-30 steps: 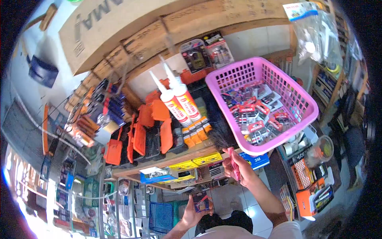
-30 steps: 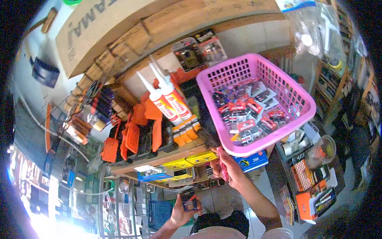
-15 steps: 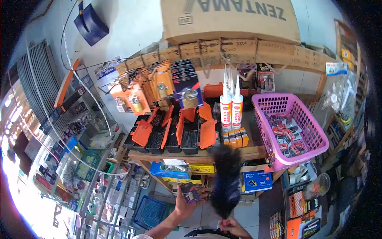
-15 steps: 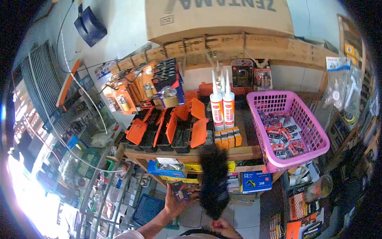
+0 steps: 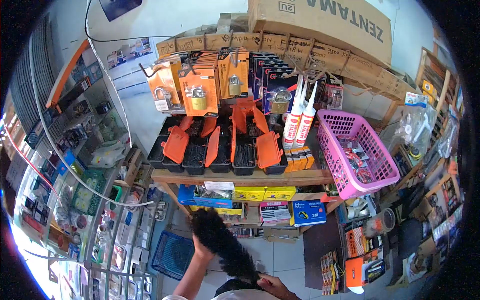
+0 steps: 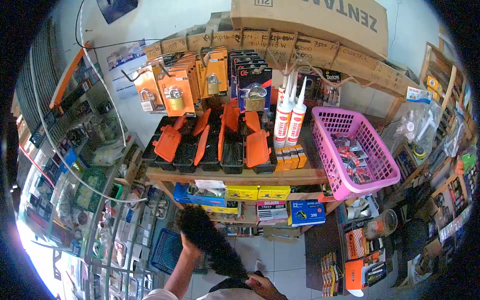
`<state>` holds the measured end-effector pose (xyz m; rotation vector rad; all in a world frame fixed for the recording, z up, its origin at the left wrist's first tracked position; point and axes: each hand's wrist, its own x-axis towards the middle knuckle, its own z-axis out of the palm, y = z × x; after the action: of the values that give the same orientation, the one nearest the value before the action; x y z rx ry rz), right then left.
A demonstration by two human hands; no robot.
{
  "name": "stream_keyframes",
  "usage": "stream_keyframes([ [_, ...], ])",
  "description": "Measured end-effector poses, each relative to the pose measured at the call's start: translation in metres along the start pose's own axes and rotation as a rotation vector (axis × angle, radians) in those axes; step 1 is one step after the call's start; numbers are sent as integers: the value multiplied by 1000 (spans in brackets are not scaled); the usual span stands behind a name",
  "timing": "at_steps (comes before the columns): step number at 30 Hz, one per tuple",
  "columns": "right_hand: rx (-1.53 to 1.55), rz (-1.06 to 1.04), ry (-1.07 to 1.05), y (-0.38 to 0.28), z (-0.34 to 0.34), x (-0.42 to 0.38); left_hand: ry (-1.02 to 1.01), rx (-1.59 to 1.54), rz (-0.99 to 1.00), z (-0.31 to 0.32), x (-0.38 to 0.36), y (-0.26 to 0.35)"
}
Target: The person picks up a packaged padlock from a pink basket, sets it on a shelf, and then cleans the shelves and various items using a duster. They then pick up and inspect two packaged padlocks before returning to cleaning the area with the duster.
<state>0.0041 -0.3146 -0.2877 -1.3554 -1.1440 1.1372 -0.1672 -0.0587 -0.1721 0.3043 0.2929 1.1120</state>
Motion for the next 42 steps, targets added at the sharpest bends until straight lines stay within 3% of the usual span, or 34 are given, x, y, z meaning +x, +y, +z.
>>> stream_keyframes([
  [3,54,42,43,-30,12,2,183,-44,35,34,-7,19],
  [4,121,65,29,-30,15,0,184,-48,29,16,-8,20],
  [6,113,138,-84,5,11,-10,-210,24,-37,-39,-3,20],
  [7,109,209,-203,6,13,-11,-190,144,19,-40,-2,18],
  [8,107,204,-192,7,16,-14,-164,264,73,-41,0,17],
  [10,214,128,117,-40,30,-8,75,-10,30,-16,-2,24],
  [11,212,125,120,-38,28,-9,149,-49,22,20,-11,27],
  [12,104,85,43,-33,24,-9,146,-52,21,2,-8,26],
  [13,-4,45,-35,-33,21,-9,-4,22,-7,-14,-5,27],
  [14,-7,44,-34,-33,24,-9,-11,199,20,-26,-4,23],
  [16,62,-71,151,-40,33,-6,-9,560,77,-1,-9,24],
  [18,32,-45,108,-33,29,-6,234,-70,15,34,-15,31],
  [20,5,-20,65,-27,26,-7,158,-69,44,8,-12,29],
  [22,-1,-38,60,-29,27,-6,-114,258,28,-26,-8,28],
  [23,0,-42,64,-34,24,-6,-119,154,22,-35,-6,26],
  [24,-40,109,30,-47,19,-6,-124,50,17,-34,-5,26],
  [25,-80,260,-7,-56,16,-6,3,67,27,6,-15,31],
  [26,-80,258,-8,-60,15,-6,130,82,40,27,-21,34],
  [27,-124,266,-62,-63,15,-6,-116,96,11,-20,-10,31],
  [29,-167,271,-109,-55,17,-7,-136,5,-10,-10,-13,31],
  [30,-12,191,-37,-38,20,-6,-156,-88,-30,-1,-15,32],
  [31,141,112,32,-38,24,-4,117,190,94,32,-20,29],
  [32,139,109,32,-40,22,-5,114,188,96,24,-19,28],
  [34,139,129,-81,-71,18,-5,-228,-57,-42,-20,-13,24],
  [36,151,146,-43,-47,17,-5,-299,37,-85,-38,-2,21],
  [38,164,164,-6,-43,14,-5,149,50,44,38,-20,24],
  [40,94,171,-111,-55,12,-5,114,110,22,-3,-13,20],
  [41,95,171,-114,-57,14,-6,2,154,1,-30,-8,16],
  [42,162,153,-46,-58,17,-6,17,87,13,-13,-11,18],
])
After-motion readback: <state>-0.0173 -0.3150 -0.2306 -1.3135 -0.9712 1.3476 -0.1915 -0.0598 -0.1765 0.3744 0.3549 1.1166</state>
